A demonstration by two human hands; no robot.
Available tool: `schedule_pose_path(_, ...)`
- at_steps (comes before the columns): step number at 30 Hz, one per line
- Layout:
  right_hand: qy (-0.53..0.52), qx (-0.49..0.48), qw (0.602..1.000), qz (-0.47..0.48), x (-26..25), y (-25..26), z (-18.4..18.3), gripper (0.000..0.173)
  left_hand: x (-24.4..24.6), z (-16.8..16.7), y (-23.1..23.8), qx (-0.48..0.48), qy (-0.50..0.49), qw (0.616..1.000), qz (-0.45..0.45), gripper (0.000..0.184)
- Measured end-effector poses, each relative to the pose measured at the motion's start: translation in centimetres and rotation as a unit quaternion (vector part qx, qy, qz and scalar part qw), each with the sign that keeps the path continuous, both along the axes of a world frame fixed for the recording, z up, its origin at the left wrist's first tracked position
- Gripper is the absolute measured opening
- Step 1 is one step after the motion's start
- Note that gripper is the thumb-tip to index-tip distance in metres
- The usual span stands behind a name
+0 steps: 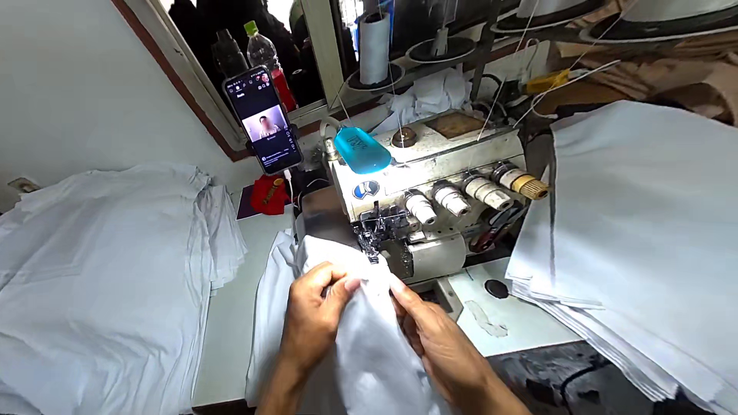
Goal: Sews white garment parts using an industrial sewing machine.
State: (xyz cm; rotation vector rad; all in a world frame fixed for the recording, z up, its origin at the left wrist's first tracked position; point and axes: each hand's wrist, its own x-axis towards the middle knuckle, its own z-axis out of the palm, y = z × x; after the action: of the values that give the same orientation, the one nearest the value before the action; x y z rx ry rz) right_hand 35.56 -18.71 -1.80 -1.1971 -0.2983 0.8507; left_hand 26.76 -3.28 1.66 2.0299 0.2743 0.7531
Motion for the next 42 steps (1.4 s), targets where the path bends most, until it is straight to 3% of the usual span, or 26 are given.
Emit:
schedule_pose_path(2, -0.025, 0.102, 0.994, -0.034, 0.2, 0.8, 0.8, 0.026, -1.2, 0.0, -1.0, -0.014, -0.045, 0.999, 0.0, 0.015)
schedule_pose_path(3, -0.061, 0.15, 0.986, -0.051, 0.3, 0.9, 0.9, 0.024, -1.5, 0.0, -1.2, 0.013, -0.045, 0.999, 0.017, 0.015)
schedule_pose_path(4, -0.113, 0.173, 0.976, -0.07, 0.3, 0.6, 0.8, 0.038, -1.7, 0.0, -1.2, 0.043, -0.026, 0.998, 0.037, 0.016)
schedule_pose_path(6, -0.237, 0.122, 0.95, -0.16, -0.5, -0.4, 0.2, 0.048, -1.9, -0.4, -1.1, 0.092, 0.026, 0.994, 0.061, 0.019)
schedule_pose_path(9, -0.252, -0.008, 0.934, -0.252, -2.5, -2.1, -1.6, 0.027, -1.9, -0.7, -1.5, 0.133, 0.046, 0.988, 0.06, 0.022)
schedule_pose_path(10, -0.228, -0.061, 0.945, -0.224, -2.9, -2.4, -2.1, 0.024, -2.0, -0.8, -1.7, 0.131, 0.044, 0.989, 0.054, 0.022)
schedule_pose_path(12, -0.156, -0.119, 0.975, -0.105, -2.5, -1.9, -2.4, 0.045, -2.2, -1.0, -1.9, 0.119, 0.04, 0.991, 0.043, 0.022)
schedule_pose_path(14, -0.094, -0.074, 0.993, -0.022, -1.7, -0.6, -1.5, 0.052, -2.4, -1.0, -2.0, 0.107, 0.03, 0.993, 0.033, 0.022)
schedule_pose_path(17, -0.1, 0.028, 0.992, -0.075, -1.7, 0.8, 0.4, 0.018, -3.6, -0.2, -2.6, 0.134, -0.013, 0.99, 0.037, 0.02)
schedule_pose_path(19, -0.144, 0.047, 0.982, -0.112, -2.2, 0.6, 1.4, 0.009, -4.6, 1.4, -3.4, 0.161, -0.051, 0.986, 0.008, 0.019)
schedule_pose_path(21, -0.166, 0.065, 0.977, -0.119, -3.0, 0.2, 2.0, 0.011, -4.9, 2.9, -3.9, 0.194, -0.057, 0.979, -0.002, 0.016)
schedule_pose_path(27, -0.199, 0.067, 0.973, -0.096, -4.6, -0.6, 3.0, 0.017, -4.8, 2.2, -3.0, 0.216, -0.048, 0.973, 0.066, 0.011)
schedule_pose_path(39, -0.244, 0.085, 0.964, -0.06, -5.0, -1.7, 3.0, 0.022, -5.4, 2.9, -3.1, 0.231, -0.05, 0.97, 0.062, 0.012)
schedule_pose_path(42, -0.275, 0.089, 0.956, -0.054, -5.1, -2.0, 2.4, 0.024, -5.7, 2.6, -3.1, 0.229, -0.004, 0.973, 0.022, 0.019)
